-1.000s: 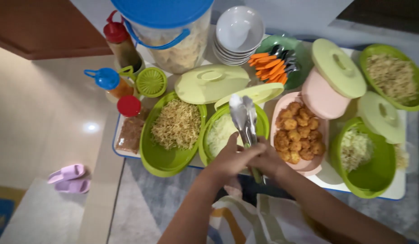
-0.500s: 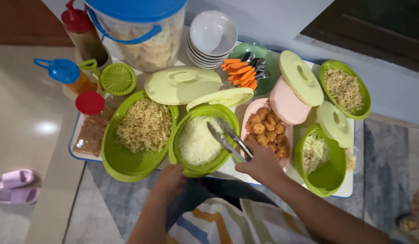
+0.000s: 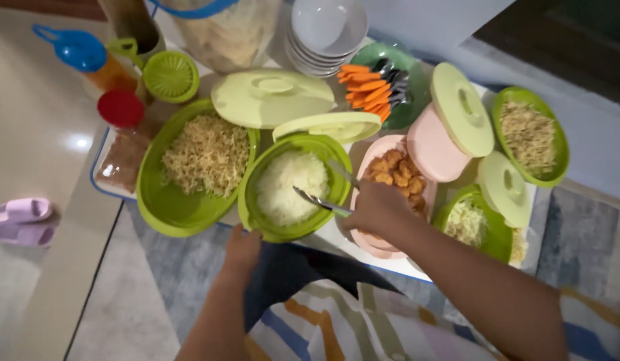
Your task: Moving noodles and vegetables from storage containers into a serving bowl using tongs.
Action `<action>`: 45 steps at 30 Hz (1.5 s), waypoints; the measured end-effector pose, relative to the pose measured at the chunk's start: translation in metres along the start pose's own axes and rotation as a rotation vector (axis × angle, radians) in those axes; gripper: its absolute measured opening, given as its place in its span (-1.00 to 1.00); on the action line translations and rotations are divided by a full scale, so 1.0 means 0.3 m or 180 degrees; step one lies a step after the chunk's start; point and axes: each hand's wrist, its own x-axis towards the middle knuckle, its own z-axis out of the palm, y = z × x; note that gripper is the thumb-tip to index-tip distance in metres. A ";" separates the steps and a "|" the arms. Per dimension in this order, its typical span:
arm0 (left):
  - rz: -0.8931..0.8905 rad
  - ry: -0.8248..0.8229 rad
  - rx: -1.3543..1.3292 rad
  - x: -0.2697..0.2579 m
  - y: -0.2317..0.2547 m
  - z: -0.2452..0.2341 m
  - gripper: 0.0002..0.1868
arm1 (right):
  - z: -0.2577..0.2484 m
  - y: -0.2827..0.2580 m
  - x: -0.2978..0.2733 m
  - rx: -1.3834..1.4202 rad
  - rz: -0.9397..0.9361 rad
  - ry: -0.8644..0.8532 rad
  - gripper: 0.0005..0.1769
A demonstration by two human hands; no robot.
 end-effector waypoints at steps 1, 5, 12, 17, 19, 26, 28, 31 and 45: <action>0.0006 0.0113 0.0143 -0.003 0.022 -0.003 -0.33 | 0.006 -0.004 0.028 -0.0082 -0.0052 -0.0016 -0.16; -0.0121 0.0024 -0.0355 -0.092 0.246 -0.062 -0.32 | 0.045 0.010 0.134 -0.0384 -0.0308 0.0091 -0.19; -0.0561 0.0176 0.0267 -0.107 0.282 -0.048 -0.19 | 0.112 -0.015 0.251 -0.0454 -0.0449 -0.0274 -0.44; -0.0709 0.0165 0.0088 -0.197 0.377 -0.102 -0.25 | 0.153 -0.057 0.294 -0.0635 -0.0483 -0.0267 -0.36; -0.0769 0.0088 0.0140 -0.219 0.401 -0.170 -0.35 | 0.155 -0.065 0.297 -0.0604 -0.0449 -0.0385 -0.38; -0.1071 0.0181 -0.0362 -0.143 0.266 -0.221 -0.40 | 0.186 -0.091 0.300 -0.0516 -0.0219 -0.0360 -0.42; -0.0735 0.0119 -0.0365 -0.117 0.258 -0.193 -0.39 | 0.191 -0.089 0.306 -0.0516 -0.0242 -0.0345 -0.40; -0.0450 -0.0158 -0.0183 -0.117 0.279 -0.164 -0.32 | 0.213 -0.077 0.300 -0.0417 -0.0226 -0.0323 -0.38; -0.0139 -0.0439 0.0260 -0.079 0.254 -0.201 -0.42 | 0.254 0.038 0.216 0.0158 -0.0356 0.0174 -0.47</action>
